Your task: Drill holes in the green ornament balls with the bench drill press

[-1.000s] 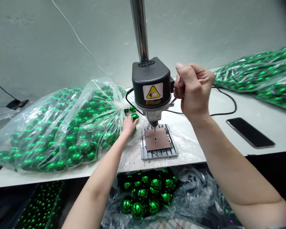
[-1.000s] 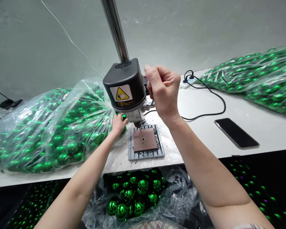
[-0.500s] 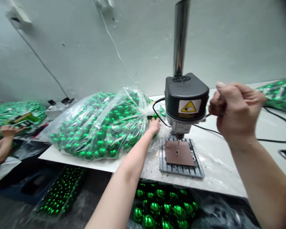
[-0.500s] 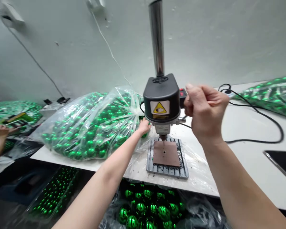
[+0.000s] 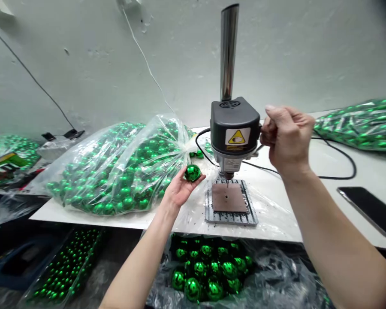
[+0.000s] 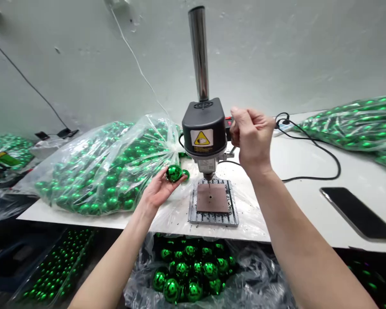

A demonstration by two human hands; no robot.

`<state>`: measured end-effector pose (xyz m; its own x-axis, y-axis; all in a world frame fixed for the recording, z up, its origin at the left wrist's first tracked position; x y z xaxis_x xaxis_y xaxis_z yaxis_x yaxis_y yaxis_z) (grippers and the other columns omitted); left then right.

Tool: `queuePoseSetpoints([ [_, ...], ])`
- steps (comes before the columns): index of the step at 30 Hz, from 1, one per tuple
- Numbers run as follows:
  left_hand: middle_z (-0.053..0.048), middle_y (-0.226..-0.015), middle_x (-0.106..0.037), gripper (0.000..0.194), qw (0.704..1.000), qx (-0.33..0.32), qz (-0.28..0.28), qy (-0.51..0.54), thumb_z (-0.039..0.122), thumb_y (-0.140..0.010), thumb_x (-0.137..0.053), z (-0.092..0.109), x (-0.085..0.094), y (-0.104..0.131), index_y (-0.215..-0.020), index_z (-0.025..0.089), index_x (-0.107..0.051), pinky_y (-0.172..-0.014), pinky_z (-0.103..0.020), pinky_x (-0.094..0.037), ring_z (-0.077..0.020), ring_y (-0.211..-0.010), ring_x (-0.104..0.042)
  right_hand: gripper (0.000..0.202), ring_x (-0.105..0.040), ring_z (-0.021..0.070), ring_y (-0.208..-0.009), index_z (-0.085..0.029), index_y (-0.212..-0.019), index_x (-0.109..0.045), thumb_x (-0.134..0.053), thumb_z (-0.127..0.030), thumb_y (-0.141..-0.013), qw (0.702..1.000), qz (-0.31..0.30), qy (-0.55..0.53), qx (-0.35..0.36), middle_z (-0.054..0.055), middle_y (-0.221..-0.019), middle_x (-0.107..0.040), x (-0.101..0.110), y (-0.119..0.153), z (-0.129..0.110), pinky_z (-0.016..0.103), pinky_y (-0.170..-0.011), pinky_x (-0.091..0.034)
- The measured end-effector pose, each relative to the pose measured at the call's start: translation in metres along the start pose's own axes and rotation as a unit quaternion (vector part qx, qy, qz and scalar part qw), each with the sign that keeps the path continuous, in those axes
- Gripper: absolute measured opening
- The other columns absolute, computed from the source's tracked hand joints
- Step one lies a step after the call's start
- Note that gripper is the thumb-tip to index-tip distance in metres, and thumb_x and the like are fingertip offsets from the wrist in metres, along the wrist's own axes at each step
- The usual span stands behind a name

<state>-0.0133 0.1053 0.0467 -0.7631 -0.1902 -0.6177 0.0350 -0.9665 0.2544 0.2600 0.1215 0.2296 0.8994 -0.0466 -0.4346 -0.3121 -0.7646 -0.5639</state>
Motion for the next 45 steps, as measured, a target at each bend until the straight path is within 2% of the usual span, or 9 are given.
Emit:
queuePoseSetpoints([
  [4,-0.013,-0.103,-0.073,0.032,0.997,0.071,-0.010,-0.036,0.033,-0.079,-0.080,-0.040,0.001,0.012,-0.100,0.015,-0.065,-0.087,-0.042,-0.062,-0.0253,-0.095,-0.072,0.042,-0.024,0.0051,-0.035,-0.022,-0.047,-0.044,-0.071,-0.028,-0.079,1.000,-0.018,0.006,-0.006,-0.006,-0.041,-0.038,-0.001,-0.002,0.003,0.025,-0.035,-0.012],
  [8,-0.006,-0.095,-0.072,0.037,0.998,0.050,0.021,-0.040,0.022,-0.069,-0.084,-0.063,0.007,0.008,-0.098,0.018,-0.061,-0.081,-0.035,-0.060,-0.0189,-0.086,-0.071,0.042,-0.025,0.0054,-0.034,-0.022,-0.049,-0.044,-0.070,-0.028,-0.081,1.000,-0.026,0.001,0.009,-0.007,-0.041,-0.038,0.000,-0.003,0.001,0.026,-0.034,-0.013],
  [14,-0.002,-0.092,-0.071,0.057,0.978,-0.096,0.016,-0.183,0.033,-0.063,-0.090,-0.071,0.002,0.004,-0.110,0.019,-0.061,-0.078,-0.027,-0.052,-0.0138,-0.083,-0.067,0.056,-0.023,0.0055,-0.036,-0.023,-0.052,-0.038,-0.072,-0.054,-0.084,0.998,-0.035,0.043,0.020,-0.007,-0.044,-0.035,-0.002,-0.004,0.000,0.027,-0.035,-0.016],
  [20,-0.003,-0.090,-0.071,0.054,0.950,-0.150,0.001,-0.275,0.038,-0.065,-0.088,-0.085,-0.006,-0.004,-0.107,0.019,-0.060,-0.080,-0.029,-0.048,-0.0162,-0.084,-0.065,0.064,-0.027,0.0081,-0.041,-0.025,-0.054,-0.033,-0.062,-0.074,-0.082,0.994,-0.042,0.098,0.027,-0.005,-0.047,-0.035,-0.003,-0.006,0.000,0.029,-0.038,-0.024],
  [27,-0.006,-0.098,-0.070,0.047,0.925,-0.186,0.003,-0.330,0.032,-0.066,-0.087,-0.091,-0.015,-0.016,-0.103,0.019,-0.062,-0.078,-0.029,-0.047,-0.0188,-0.090,-0.065,0.062,-0.029,0.0097,-0.039,-0.025,-0.050,-0.033,-0.072,-0.063,-0.080,0.996,-0.036,0.067,0.044,-0.004,-0.045,-0.035,-0.003,-0.005,-0.006,0.030,-0.038,-0.022],
  [30,-0.006,-0.100,-0.069,0.045,0.916,-0.192,-0.001,-0.353,0.030,-0.065,-0.088,-0.094,-0.016,-0.015,-0.101,0.019,-0.064,-0.082,-0.031,-0.048,-0.0195,-0.091,-0.064,0.064,-0.028,0.0095,-0.039,-0.025,-0.050,-0.032,-0.073,-0.066,-0.078,0.996,-0.038,0.065,0.050,-0.005,-0.045,-0.034,-0.004,-0.004,-0.007,0.031,-0.038,-0.021],
  [36,-0.007,-0.108,-0.064,0.047,0.854,-0.264,-0.031,-0.447,0.029,-0.067,-0.088,-0.094,-0.027,0.002,-0.111,0.024,-0.070,-0.099,-0.039,-0.047,-0.0232,-0.103,-0.060,0.065,-0.029,0.0094,-0.039,-0.025,-0.052,-0.031,-0.067,-0.072,-0.080,0.995,-0.039,0.068,0.058,-0.004,-0.047,-0.034,-0.003,-0.002,-0.009,0.031,-0.038,-0.020],
  [41,-0.007,-0.111,-0.066,0.047,0.858,-0.266,-0.051,-0.437,0.026,-0.072,-0.085,-0.099,-0.029,0.005,-0.116,0.025,-0.069,-0.101,-0.041,-0.047,-0.0242,-0.107,-0.060,0.057,-0.029,0.0088,-0.038,-0.025,-0.052,-0.035,-0.073,-0.050,-0.085,0.995,-0.057,0.054,0.059,-0.005,-0.046,-0.035,-0.004,0.000,-0.010,0.030,-0.038,-0.020],
  [45,-0.007,-0.109,-0.067,0.047,0.847,-0.276,-0.044,-0.453,0.027,-0.071,-0.087,-0.098,-0.028,0.004,-0.115,0.025,-0.070,-0.098,-0.041,-0.047,-0.0246,-0.105,-0.060,0.060,-0.028,0.0075,-0.037,-0.023,-0.052,-0.034,-0.067,-0.058,-0.088,0.990,-0.049,0.089,0.096,-0.005,-0.043,-0.034,0.001,0.008,-0.011,0.028,-0.037,-0.022],
])
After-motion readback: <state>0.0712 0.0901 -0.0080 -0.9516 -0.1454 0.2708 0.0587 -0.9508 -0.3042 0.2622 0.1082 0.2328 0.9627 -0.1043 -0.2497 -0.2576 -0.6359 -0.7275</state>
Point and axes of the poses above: each hand's wrist, its own y-axis away from the middle knuckle, its own x-axis out of the back of the hand, z = x × y, the point moved 9 cm from there along -y, towards the middle knuckle
